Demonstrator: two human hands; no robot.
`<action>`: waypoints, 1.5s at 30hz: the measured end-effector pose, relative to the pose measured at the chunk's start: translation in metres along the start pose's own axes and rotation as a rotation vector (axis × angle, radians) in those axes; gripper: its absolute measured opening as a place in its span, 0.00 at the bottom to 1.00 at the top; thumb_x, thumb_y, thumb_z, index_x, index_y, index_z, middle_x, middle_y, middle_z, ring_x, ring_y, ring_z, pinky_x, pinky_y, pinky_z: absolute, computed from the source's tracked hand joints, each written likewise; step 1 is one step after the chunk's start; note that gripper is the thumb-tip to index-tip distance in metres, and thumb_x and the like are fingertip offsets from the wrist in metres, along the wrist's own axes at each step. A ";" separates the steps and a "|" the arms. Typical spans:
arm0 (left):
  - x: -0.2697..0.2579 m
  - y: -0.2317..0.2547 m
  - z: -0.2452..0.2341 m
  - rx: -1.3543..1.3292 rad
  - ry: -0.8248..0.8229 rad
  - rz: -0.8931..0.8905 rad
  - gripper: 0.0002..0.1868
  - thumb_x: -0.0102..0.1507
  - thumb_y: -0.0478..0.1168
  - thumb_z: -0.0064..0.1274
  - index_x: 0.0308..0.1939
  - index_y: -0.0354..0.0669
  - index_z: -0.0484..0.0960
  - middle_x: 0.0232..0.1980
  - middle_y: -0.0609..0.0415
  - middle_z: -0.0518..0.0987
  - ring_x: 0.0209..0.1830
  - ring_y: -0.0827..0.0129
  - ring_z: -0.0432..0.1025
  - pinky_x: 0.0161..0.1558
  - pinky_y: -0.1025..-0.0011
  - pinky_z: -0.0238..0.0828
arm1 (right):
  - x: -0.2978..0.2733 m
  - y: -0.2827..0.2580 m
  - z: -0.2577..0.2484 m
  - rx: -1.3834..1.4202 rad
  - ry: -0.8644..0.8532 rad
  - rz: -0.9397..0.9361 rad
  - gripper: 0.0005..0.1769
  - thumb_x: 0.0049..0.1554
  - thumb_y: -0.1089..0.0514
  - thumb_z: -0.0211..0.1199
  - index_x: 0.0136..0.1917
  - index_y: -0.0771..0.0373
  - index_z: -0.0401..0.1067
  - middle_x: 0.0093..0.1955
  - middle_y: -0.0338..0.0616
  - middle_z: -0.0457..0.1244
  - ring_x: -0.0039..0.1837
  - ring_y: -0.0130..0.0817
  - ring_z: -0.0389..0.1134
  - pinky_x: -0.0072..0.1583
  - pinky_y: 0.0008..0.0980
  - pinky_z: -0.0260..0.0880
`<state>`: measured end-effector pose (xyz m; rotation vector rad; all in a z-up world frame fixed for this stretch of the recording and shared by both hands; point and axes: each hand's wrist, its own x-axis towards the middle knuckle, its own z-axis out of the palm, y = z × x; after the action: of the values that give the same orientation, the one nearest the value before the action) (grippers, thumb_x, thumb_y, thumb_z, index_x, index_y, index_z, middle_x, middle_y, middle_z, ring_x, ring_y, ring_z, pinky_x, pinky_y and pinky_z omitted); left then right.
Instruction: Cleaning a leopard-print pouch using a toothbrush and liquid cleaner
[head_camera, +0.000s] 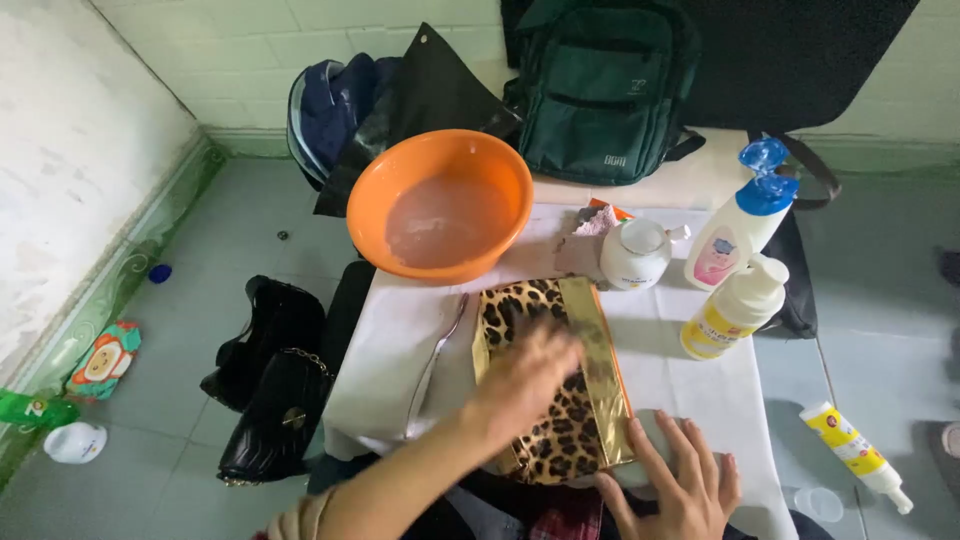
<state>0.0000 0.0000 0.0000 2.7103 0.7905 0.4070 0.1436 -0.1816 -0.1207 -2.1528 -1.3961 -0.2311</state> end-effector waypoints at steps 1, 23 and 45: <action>0.011 -0.020 0.012 0.000 0.002 0.001 0.15 0.65 0.22 0.44 0.56 0.29 0.76 0.62 0.37 0.78 0.71 0.37 0.63 0.64 0.53 0.72 | 0.000 -0.001 0.000 -0.001 0.002 -0.001 0.45 0.34 0.29 0.74 0.65 0.35 0.75 0.72 0.37 0.64 0.79 0.41 0.60 0.81 0.62 0.45; 0.030 -0.031 0.053 0.474 0.464 0.032 0.24 0.58 0.31 0.52 0.58 0.25 0.71 0.58 0.34 0.76 0.60 0.50 0.72 0.63 0.63 0.70 | 0.000 0.027 0.044 -0.144 0.255 -0.090 0.46 0.35 0.10 0.59 0.59 0.32 0.78 0.63 0.29 0.70 0.66 0.38 0.70 0.74 0.55 0.61; -0.079 0.005 0.117 0.321 0.426 0.371 0.15 0.67 0.38 0.60 0.54 0.32 0.81 0.53 0.37 0.82 0.61 0.50 0.76 0.60 0.51 0.75 | 0.006 0.031 0.041 -0.184 0.303 -0.167 0.42 0.43 0.11 0.54 0.59 0.34 0.80 0.62 0.32 0.70 0.65 0.39 0.69 0.73 0.50 0.54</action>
<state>-0.0219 -0.0704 -0.1203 3.1265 0.4710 1.0503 0.1679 -0.1644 -0.1631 -2.0375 -1.4190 -0.7435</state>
